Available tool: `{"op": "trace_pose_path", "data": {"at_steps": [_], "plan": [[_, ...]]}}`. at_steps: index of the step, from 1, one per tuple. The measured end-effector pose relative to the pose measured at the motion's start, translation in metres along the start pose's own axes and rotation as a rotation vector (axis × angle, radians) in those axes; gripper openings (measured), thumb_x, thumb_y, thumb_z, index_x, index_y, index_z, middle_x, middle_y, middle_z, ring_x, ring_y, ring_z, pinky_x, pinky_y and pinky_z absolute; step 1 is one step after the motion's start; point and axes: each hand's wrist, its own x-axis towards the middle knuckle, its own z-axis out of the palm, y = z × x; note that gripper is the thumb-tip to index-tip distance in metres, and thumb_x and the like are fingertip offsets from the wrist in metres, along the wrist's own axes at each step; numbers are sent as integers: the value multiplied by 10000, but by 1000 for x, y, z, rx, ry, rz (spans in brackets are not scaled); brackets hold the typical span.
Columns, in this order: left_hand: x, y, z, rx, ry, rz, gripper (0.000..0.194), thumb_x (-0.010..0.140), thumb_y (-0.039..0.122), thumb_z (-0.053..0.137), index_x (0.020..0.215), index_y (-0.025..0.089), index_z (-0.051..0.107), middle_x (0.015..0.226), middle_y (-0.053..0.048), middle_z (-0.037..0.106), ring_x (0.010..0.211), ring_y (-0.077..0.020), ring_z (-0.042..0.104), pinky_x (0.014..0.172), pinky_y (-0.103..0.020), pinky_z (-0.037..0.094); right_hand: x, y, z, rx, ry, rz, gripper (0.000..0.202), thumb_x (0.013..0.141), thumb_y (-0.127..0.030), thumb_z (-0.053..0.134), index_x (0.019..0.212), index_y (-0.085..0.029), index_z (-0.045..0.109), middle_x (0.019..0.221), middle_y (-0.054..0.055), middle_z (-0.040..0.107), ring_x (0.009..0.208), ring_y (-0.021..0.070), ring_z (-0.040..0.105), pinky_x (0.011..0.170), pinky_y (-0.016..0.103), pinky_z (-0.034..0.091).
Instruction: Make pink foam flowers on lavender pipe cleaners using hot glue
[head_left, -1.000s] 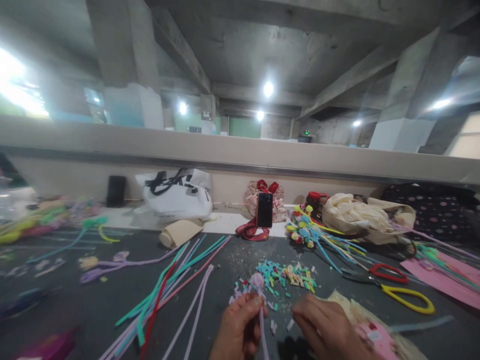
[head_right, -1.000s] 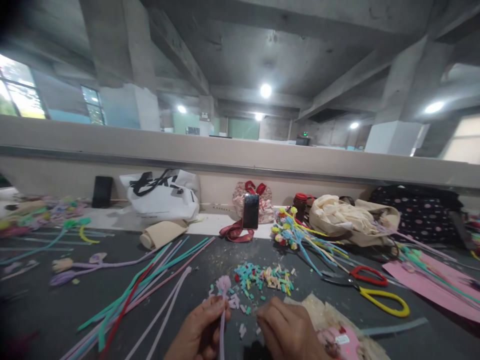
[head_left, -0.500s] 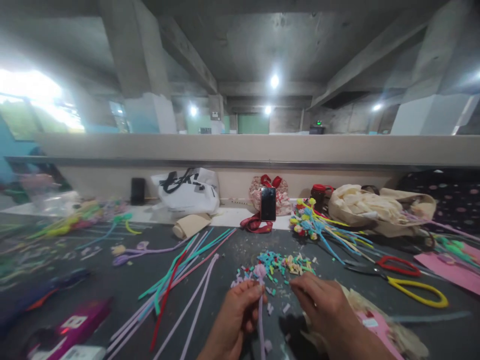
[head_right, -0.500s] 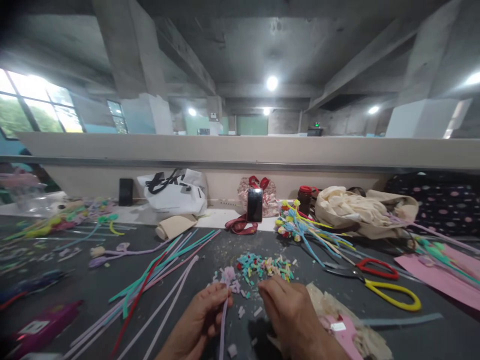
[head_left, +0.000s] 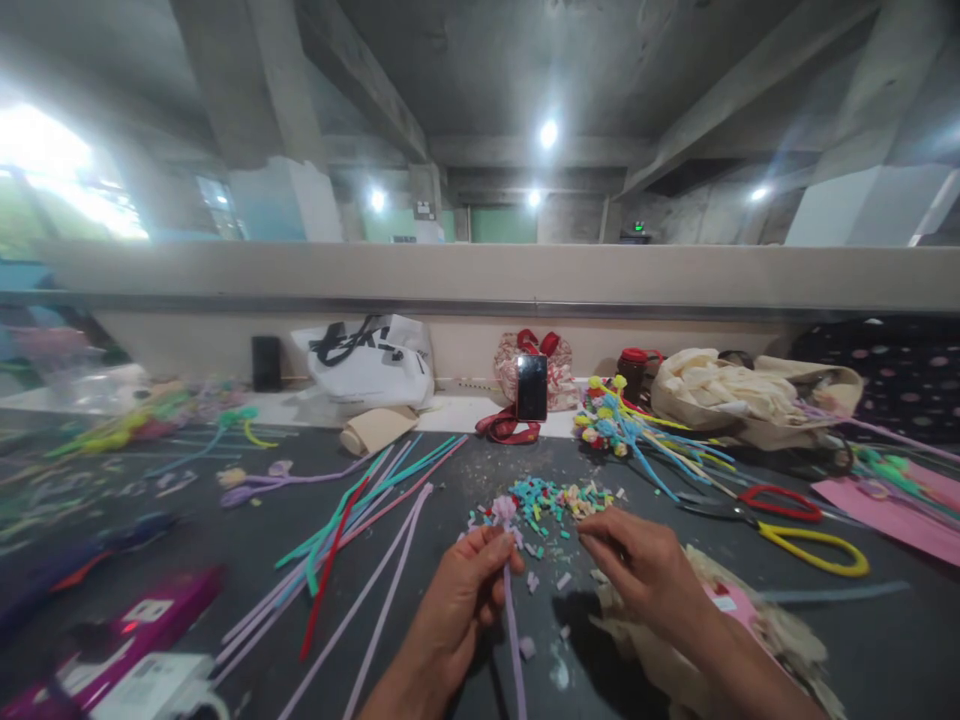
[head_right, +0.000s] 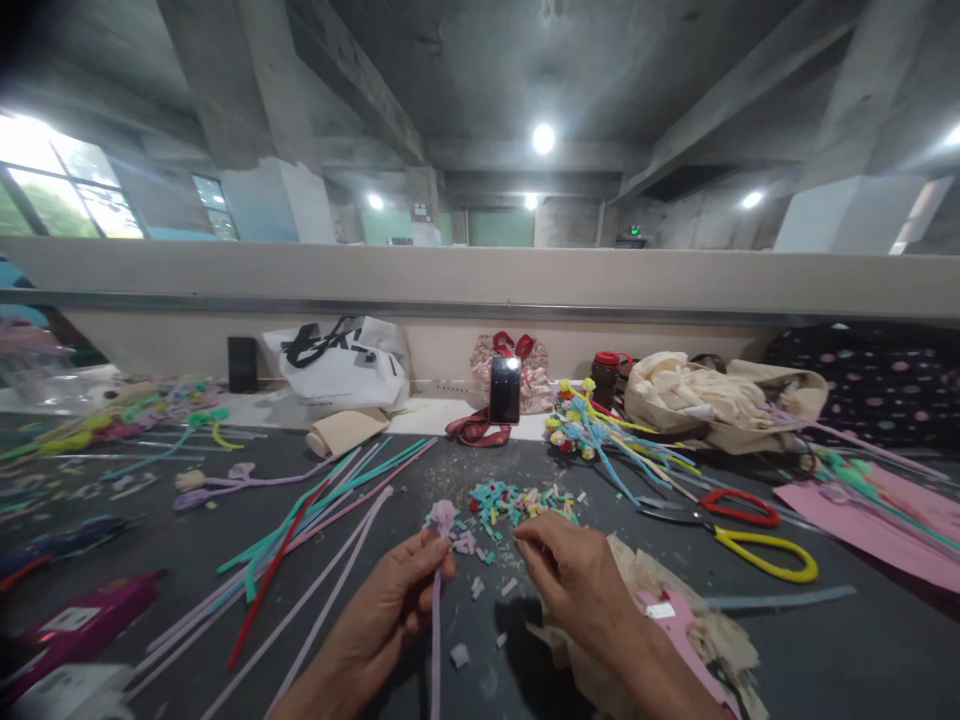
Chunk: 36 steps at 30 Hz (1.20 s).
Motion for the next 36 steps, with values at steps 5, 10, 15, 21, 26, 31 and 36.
{"op": "trace_pose_path", "data": {"at_steps": [5, 10, 15, 21, 26, 31, 36], "plan": [[-2, 1, 1, -14, -8, -29, 229, 679, 320, 609, 578, 125, 545, 372, 75, 409, 304, 4, 292, 308, -102, 166, 2, 3, 0, 1, -61, 38, 133, 806, -181, 461, 780, -179, 591, 670, 1, 614, 604, 112, 557, 582, 201, 399], [-4, 15, 7, -186, -1, -63, 117, 658, 229, 617, 654, 123, 570, 495, 35, 550, 312, 9, 355, 293, -86, 227, 11, 2, 1, -104, -216, 57, 160, 804, -196, 457, 760, -178, 610, 679, 0, 645, 617, 106, 577, 578, 180, 394], [-1, 28, 15, -214, -33, -80, 108, 646, 208, 622, 677, 116, 576, 495, 24, 570, 308, 6, 371, 284, -81, 238, 20, -1, 9, -194, -331, 18, 151, 777, -214, 489, 723, -194, 628, 652, 1, 652, 576, 118, 573, 523, 192, 351], [5, 15, 10, -259, -19, -62, 102, 669, 216, 601, 675, 118, 571, 481, 32, 563, 304, 12, 379, 285, -73, 224, 25, -6, 33, -330, -443, -108, 206, 749, -114, 473, 798, -230, 636, 728, 6, 631, 625, 129, 566, 514, 212, 317], [6, 16, 6, -297, -30, -61, 84, 661, 188, 603, 657, 113, 566, 458, 29, 551, 298, 7, 374, 286, -81, 234, 25, -7, 49, -415, -527, -185, 243, 766, -134, 462, 933, -240, 604, 793, 14, 630, 595, 126, 560, 478, 210, 311], [1, 23, 4, -359, -61, -54, 70, 706, 185, 539, 712, 118, 558, 456, 42, 522, 286, 12, 328, 276, -85, 210, 26, -10, 54, -422, -569, -199, 219, 750, -88, 448, 855, -202, 602, 817, 34, 631, 608, 132, 580, 483, 212, 326], [0, 23, -1, -421, -124, -62, 45, 725, 158, 513, 726, 121, 538, 459, 45, 503, 298, 0, 326, 276, -93, 205, 29, -8, 45, -361, -537, -111, 177, 745, -99, 455, 800, -174, 605, 756, 42, 617, 622, 153, 581, 510, 224, 353]]}}
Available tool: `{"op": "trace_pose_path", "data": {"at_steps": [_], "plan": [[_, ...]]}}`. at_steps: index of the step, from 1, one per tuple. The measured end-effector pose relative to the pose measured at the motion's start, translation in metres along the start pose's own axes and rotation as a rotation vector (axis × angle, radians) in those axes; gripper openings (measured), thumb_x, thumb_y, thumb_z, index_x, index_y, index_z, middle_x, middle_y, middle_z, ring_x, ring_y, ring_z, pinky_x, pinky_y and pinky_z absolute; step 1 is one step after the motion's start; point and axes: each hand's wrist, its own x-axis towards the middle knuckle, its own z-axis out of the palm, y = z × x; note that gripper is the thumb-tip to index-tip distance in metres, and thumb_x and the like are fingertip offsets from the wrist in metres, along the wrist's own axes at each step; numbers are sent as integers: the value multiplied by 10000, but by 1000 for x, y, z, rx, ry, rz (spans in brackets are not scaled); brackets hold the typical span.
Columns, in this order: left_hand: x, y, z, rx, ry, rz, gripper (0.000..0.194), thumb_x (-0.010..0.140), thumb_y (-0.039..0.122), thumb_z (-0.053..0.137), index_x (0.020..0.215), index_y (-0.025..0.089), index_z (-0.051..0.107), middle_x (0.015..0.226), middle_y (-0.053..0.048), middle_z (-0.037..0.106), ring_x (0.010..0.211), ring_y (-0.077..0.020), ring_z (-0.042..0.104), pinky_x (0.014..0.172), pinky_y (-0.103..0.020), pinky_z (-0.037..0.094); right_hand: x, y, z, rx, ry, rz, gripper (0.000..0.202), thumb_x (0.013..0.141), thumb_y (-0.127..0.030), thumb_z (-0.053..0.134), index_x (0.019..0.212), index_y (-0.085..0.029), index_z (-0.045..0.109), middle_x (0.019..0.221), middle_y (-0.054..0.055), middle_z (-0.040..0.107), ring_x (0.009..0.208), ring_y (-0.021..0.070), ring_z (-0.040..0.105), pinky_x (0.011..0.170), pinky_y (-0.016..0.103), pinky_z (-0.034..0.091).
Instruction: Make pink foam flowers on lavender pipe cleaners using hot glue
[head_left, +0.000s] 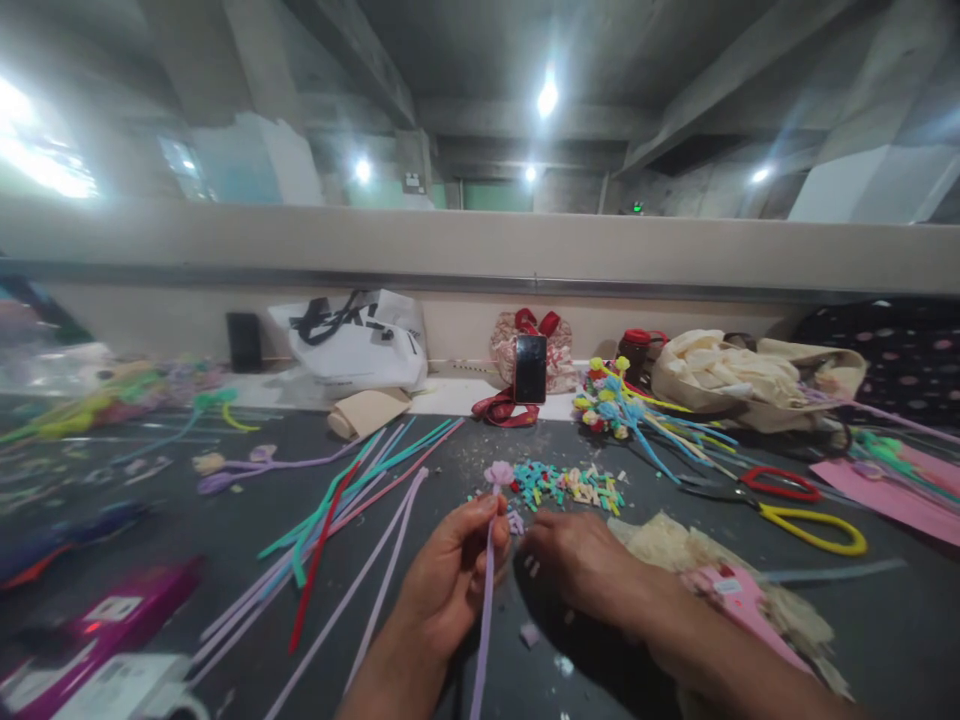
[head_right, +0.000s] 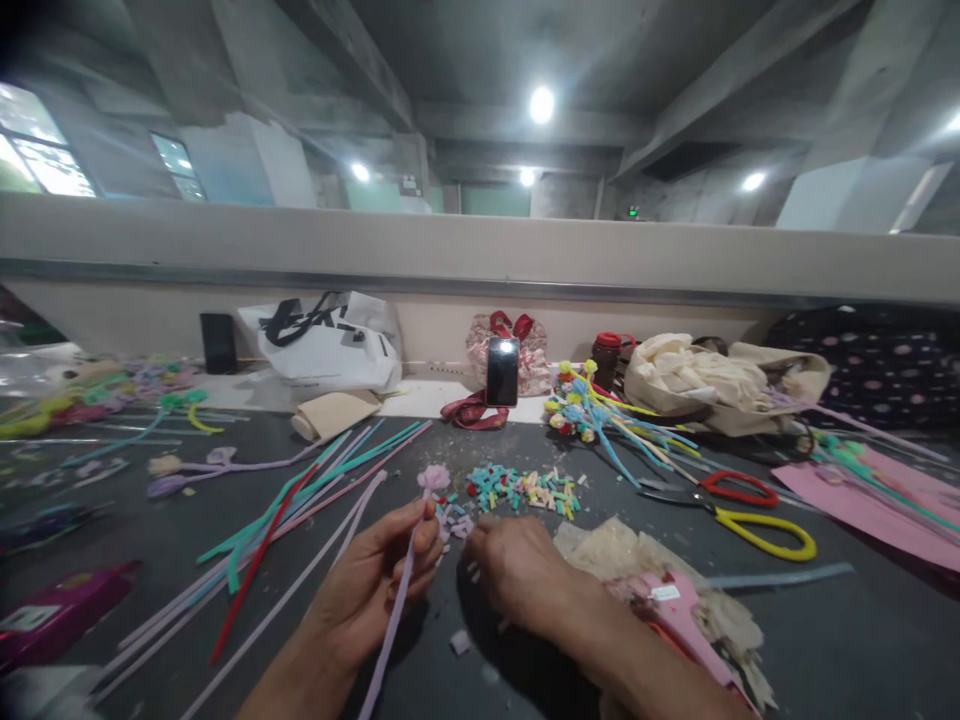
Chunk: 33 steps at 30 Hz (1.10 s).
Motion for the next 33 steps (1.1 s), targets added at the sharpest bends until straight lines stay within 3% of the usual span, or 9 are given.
{"op": "trace_pose_path", "data": {"at_steps": [3, 6, 10, 13, 17, 21, 25, 29, 33], "plan": [[0, -1, 0, -15, -26, -11, 58, 732, 166, 510, 727, 118, 543, 466, 36, 511, 306, -3, 335, 283, -93, 217, -4, -1, -10, 101, 46, 36, 263, 738, -153, 508, 991, -205, 561, 881, 32, 597, 761, 156, 577, 610, 215, 393], [-2, -3, 3, -18, -45, -4, 63, 727, 171, 515, 730, 120, 553, 466, 35, 511, 313, -3, 336, 292, -92, 231, -4, -11, -12, 433, 70, 49, 390, 646, -188, 622, 1026, -231, 544, 962, 10, 568, 753, 138, 562, 621, 203, 414], [-5, -4, 6, -31, -71, 27, 70, 707, 181, 542, 709, 115, 565, 453, 42, 493, 316, 0, 328, 306, -93, 259, 3, -24, -2, 977, 20, 108, 157, 633, -128, 595, 779, -178, 624, 720, -33, 592, 595, 94, 542, 531, 174, 414], [-4, -1, 3, -36, -73, 55, 67, 691, 182, 564, 706, 117, 564, 457, 44, 484, 328, -6, 338, 310, -97, 270, 7, -17, -2, 1078, 13, 194, 111, 700, -150, 508, 692, -143, 619, 526, -50, 545, 443, 68, 500, 401, 147, 368], [-1, 4, -3, -61, -96, 72, 46, 701, 167, 548, 713, 125, 560, 473, 41, 478, 340, -13, 340, 296, -93, 238, 2, 16, -25, 1013, 135, 300, 137, 707, -225, 513, 690, -132, 612, 511, -30, 569, 407, 82, 521, 342, 150, 361], [-1, 7, -3, -96, -73, 100, 48, 714, 158, 535, 713, 118, 561, 485, 38, 475, 353, -11, 335, 298, -82, 237, -4, 43, -50, 871, 296, 346, 241, 754, -293, 472, 816, -116, 623, 592, 15, 620, 443, 96, 548, 359, 170, 395], [-3, 9, -1, -100, -53, 143, 51, 717, 152, 533, 709, 112, 563, 490, 34, 479, 364, -11, 338, 301, -75, 252, 0, 44, -65, 679, 349, 302, 278, 794, -243, 403, 937, -122, 608, 671, 32, 658, 509, 109, 595, 409, 182, 427], [-2, 8, -1, -71, -42, 143, 47, 721, 148, 525, 711, 119, 561, 489, 35, 486, 355, -16, 342, 288, -81, 254, 5, 36, -74, 409, 358, 256, 286, 797, -188, 419, 1025, -197, 591, 708, -7, 689, 583, 112, 618, 543, 201, 452], [-2, 10, -2, -68, -24, 172, 38, 713, 151, 529, 722, 127, 557, 492, 36, 492, 349, -20, 348, 279, -88, 269, 0, 43, -78, 53, 430, 378, 311, 813, -224, 424, 1095, -225, 555, 830, 48, 699, 732, 193, 624, 619, 273, 416]]}}
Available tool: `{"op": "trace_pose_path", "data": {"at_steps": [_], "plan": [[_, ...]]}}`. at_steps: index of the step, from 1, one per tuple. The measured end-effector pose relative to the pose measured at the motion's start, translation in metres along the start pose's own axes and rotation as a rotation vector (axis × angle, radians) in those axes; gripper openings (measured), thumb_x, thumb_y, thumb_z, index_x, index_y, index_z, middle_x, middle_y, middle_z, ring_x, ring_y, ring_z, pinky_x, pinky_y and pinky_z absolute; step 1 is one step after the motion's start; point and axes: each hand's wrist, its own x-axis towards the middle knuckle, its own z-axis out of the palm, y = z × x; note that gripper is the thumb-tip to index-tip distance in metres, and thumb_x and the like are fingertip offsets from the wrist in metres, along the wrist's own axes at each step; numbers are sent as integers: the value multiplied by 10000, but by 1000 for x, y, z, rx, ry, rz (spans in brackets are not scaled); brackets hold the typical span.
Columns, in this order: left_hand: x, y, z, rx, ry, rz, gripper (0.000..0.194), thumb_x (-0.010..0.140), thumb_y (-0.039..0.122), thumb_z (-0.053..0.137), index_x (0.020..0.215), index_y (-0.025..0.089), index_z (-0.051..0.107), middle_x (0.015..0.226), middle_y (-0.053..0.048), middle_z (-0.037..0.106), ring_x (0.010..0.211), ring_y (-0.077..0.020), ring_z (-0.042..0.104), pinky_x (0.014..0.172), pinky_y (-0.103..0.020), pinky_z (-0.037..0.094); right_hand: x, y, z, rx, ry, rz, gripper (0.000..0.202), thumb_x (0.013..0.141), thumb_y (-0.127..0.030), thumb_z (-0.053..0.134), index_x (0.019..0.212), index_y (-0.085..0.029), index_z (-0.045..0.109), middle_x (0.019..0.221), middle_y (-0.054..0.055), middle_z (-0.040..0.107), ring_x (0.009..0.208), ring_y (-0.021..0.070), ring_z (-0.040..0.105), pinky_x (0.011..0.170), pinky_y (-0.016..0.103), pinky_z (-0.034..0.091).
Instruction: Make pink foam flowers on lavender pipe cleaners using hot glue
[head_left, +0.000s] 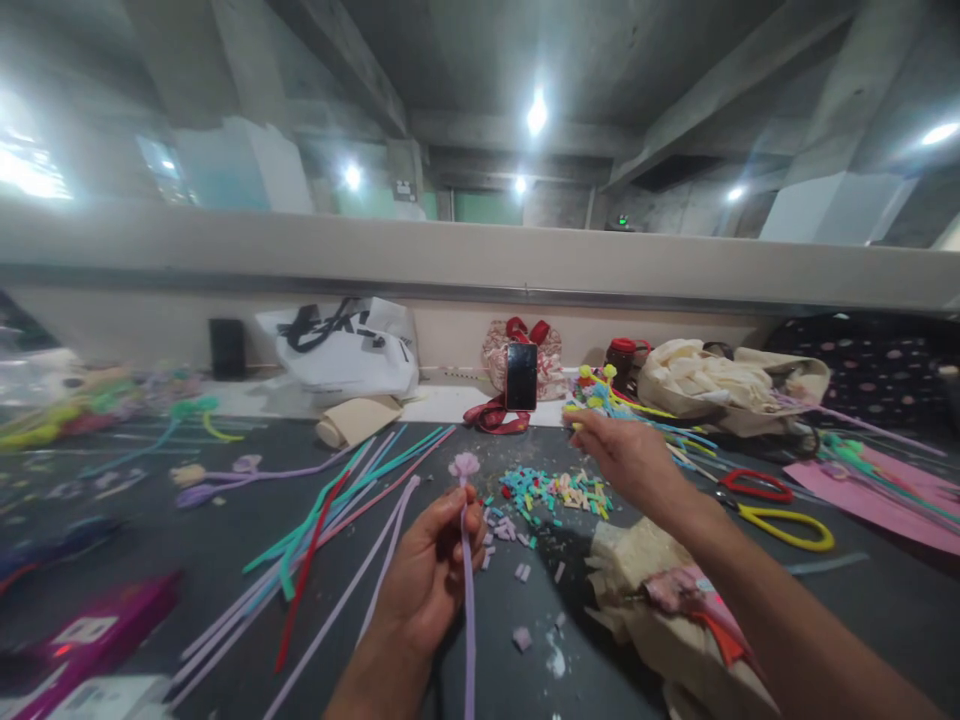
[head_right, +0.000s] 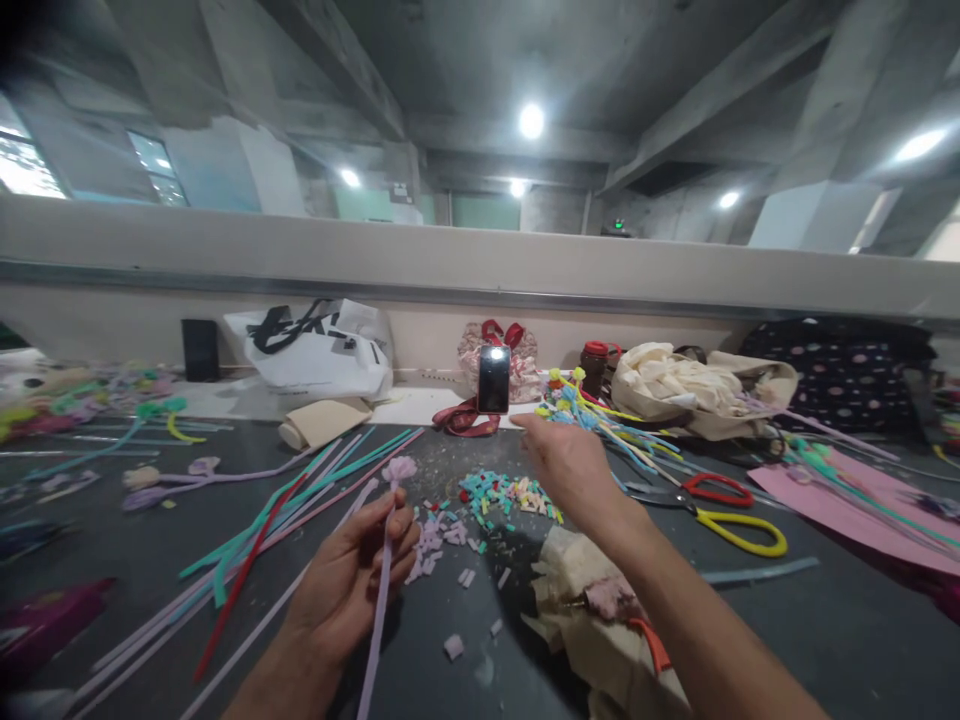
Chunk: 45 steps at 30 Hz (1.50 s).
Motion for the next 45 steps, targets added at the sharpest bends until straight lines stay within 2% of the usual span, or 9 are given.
{"op": "trace_pose_path", "data": {"at_steps": [8, 17, 23, 25, 28, 32, 35, 38, 45], "plan": [[1, 4, -2, -20, 49, 39, 67, 729, 164, 514, 731, 123, 567, 494, 32, 494, 343, -13, 347, 276, -76, 246, -9, 34, -18, -482, 67, 169, 214, 785, -312, 467, 882, -238, 642, 693, 81, 702, 627, 251, 641, 454, 244, 309], [0, 9, 0, -31, 51, 88, 86, 736, 140, 495, 701, 110, 568, 493, 30, 476, 362, -18, 351, 283, -77, 271, -11, 68, -34, -516, 8, 211, 282, 797, -236, 425, 708, -138, 674, 617, 149, 671, 593, 263, 632, 464, 275, 355], [0, 4, 0, -10, 32, 68, 71, 726, 165, 517, 723, 116, 569, 501, 27, 493, 361, -18, 348, 284, -78, 256, -21, 32, -15, -165, -242, -215, 222, 782, -218, 501, 940, -271, 649, 1054, 19, 610, 866, 131, 589, 702, 192, 410], [0, 2, 0, -5, 32, 49, 70, 723, 171, 523, 726, 118, 567, 503, 26, 499, 356, -17, 346, 283, -80, 243, -23, 17, -5, -63, -281, -269, 226, 809, -214, 458, 925, -225, 651, 921, 41, 656, 772, 136, 606, 644, 199, 413], [1, 1, -1, 5, 37, 42, 69, 724, 170, 519, 722, 118, 565, 501, 26, 501, 353, -15, 347, 285, -82, 238, -25, 0, 12, -27, -319, -274, 244, 827, -196, 414, 826, -202, 658, 662, 16, 665, 601, 129, 601, 547, 196, 384], [1, 0, 0, 32, 44, 41, 68, 730, 178, 515, 725, 123, 555, 499, 35, 498, 338, -11, 336, 284, -91, 225, -27, -17, 34, -35, -348, -323, 227, 780, -152, 462, 905, -232, 635, 867, 24, 670, 758, 149, 608, 614, 205, 376], [0, -1, 1, 47, 56, 40, 69, 726, 192, 527, 729, 127, 549, 496, 41, 498, 335, -9, 337, 289, -96, 222, -29, -29, 47, -56, -404, -353, 208, 757, -168, 491, 878, -242, 642, 779, 14, 678, 702, 148, 611, 580, 204, 366], [0, -1, 0, 51, 47, 30, 75, 727, 200, 527, 734, 128, 546, 501, 40, 502, 340, -8, 343, 293, -96, 210, -28, -36, 54, -99, -418, -354, 301, 716, -106, 495, 939, -264, 622, 874, 22, 663, 717, 150, 605, 573, 210, 348], [0, -3, -1, 62, 33, 21, 84, 720, 206, 537, 761, 132, 537, 519, 36, 512, 358, -5, 360, 304, -92, 185, -19, -26, 61, -198, -368, -215, 233, 799, -173, 414, 769, -200, 644, 776, 66, 664, 680, 172, 602, 525, 228, 310]]}}
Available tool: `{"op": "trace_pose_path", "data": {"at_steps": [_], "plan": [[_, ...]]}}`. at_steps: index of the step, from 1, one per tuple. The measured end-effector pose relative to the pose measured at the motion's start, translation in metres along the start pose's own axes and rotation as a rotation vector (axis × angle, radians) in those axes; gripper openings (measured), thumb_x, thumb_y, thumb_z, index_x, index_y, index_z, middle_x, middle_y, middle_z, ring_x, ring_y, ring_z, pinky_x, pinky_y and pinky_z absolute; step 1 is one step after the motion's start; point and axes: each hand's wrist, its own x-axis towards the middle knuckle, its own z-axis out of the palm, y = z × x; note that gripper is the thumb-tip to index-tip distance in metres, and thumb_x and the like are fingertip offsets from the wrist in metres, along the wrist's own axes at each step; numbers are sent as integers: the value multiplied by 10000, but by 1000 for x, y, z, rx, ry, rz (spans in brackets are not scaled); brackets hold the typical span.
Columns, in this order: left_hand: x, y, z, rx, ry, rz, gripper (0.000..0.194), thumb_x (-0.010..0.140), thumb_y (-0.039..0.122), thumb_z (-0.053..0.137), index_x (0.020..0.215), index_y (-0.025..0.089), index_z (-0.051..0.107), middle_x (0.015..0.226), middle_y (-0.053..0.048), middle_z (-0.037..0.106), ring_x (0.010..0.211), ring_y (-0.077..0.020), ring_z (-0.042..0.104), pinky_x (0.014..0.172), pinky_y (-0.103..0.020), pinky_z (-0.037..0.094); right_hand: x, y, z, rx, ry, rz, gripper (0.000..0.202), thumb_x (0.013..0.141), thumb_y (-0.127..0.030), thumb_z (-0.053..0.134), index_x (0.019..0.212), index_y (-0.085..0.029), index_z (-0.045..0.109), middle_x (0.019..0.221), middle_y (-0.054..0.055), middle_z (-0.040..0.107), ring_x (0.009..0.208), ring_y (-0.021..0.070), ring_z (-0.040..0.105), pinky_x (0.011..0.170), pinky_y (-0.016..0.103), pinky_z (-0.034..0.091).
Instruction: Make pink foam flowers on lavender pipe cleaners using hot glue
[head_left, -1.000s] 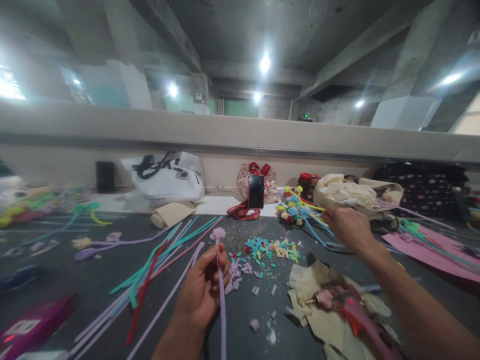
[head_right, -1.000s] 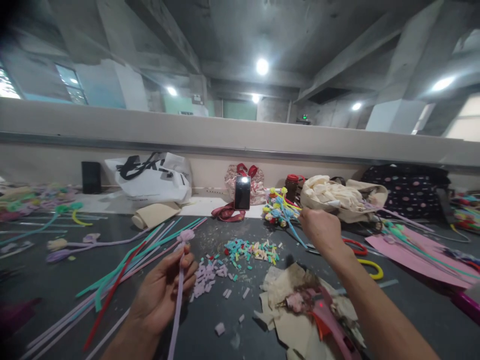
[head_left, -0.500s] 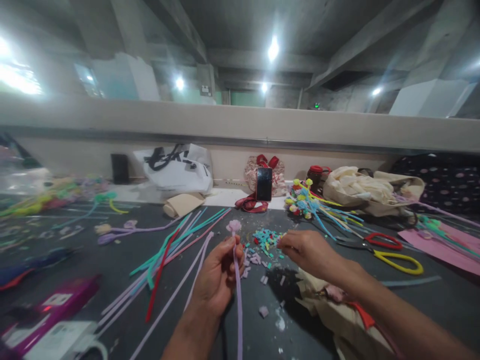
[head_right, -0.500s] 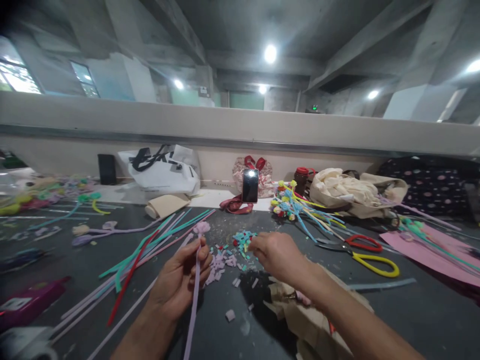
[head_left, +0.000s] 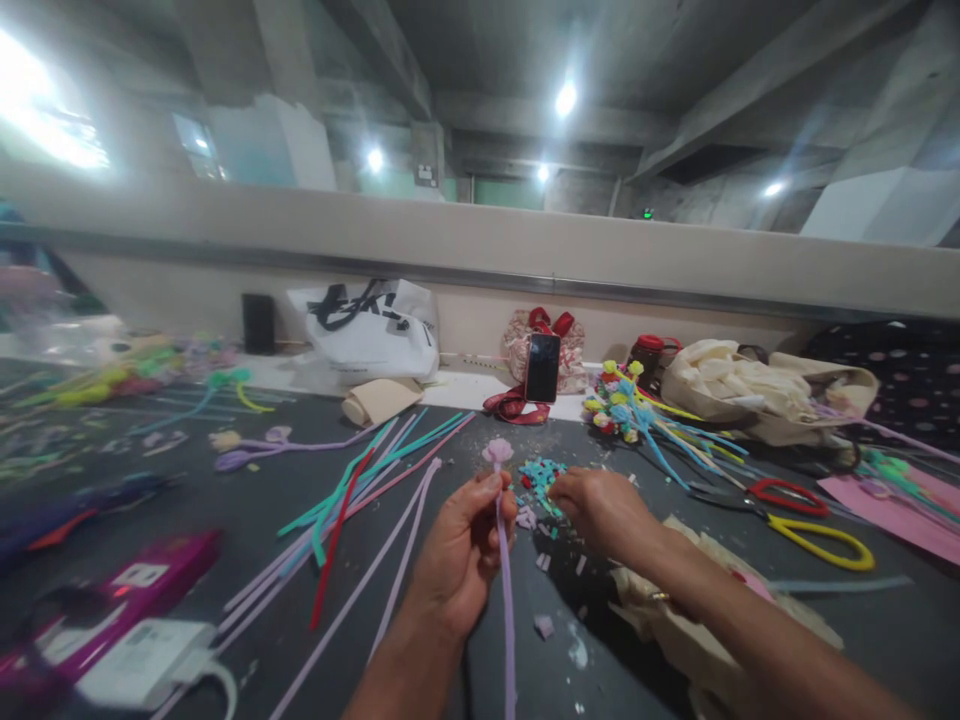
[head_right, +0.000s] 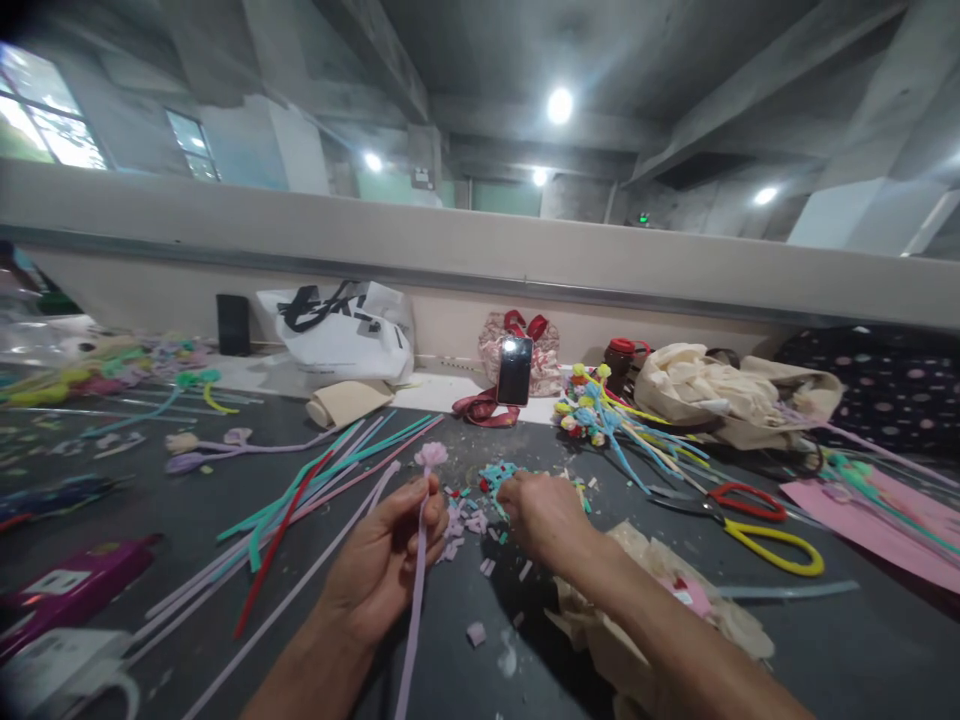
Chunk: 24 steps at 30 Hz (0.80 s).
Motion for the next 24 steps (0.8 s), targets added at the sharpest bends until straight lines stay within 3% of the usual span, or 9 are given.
{"op": "trace_pose_path", "data": {"at_steps": [3, 9, 15, 19, 24], "plan": [[-1, 0, 2, 12, -19, 2, 83, 720, 204, 539, 754, 127, 538, 515, 36, 513, 356, -5, 358, 306, -92, 190, 1, 1, 5, 11, -25, -22, 205, 754, -143, 456, 713, -199, 649, 759, 51, 659, 684, 160, 594, 531, 220, 309], [0, -1, 1, 26, -4, 5, 90, 716, 211, 552, 752, 130, 540, 511, 44, 518, 337, -4, 343, 296, -98, 197, -5, -9, 9, 88, -92, -171, 180, 741, -173, 488, 797, -229, 650, 771, 5, 652, 687, 132, 582, 569, 207, 324], [0, -3, 0, 26, -18, 7, 88, 715, 210, 557, 747, 129, 547, 505, 46, 520, 341, -1, 351, 303, -94, 208, -9, -16, 21, 104, -145, -278, 149, 734, -171, 485, 736, -199, 632, 750, 21, 631, 609, 128, 553, 500, 217, 290], [1, -3, 1, 42, -22, 0, 92, 710, 216, 562, 751, 135, 547, 513, 45, 526, 340, 1, 349, 303, -94, 201, -13, -19, 26, 145, -112, -248, 144, 738, -132, 451, 738, -154, 594, 717, 58, 612, 573, 139, 524, 506, 231, 298], [0, -3, 2, 59, 2, -21, 111, 683, 230, 591, 726, 134, 555, 497, 50, 529, 330, 5, 343, 301, -95, 195, -18, -18, 8, 354, -23, -116, 133, 722, -96, 433, 769, -153, 544, 693, 27, 592, 589, 125, 518, 525, 214, 350]]}}
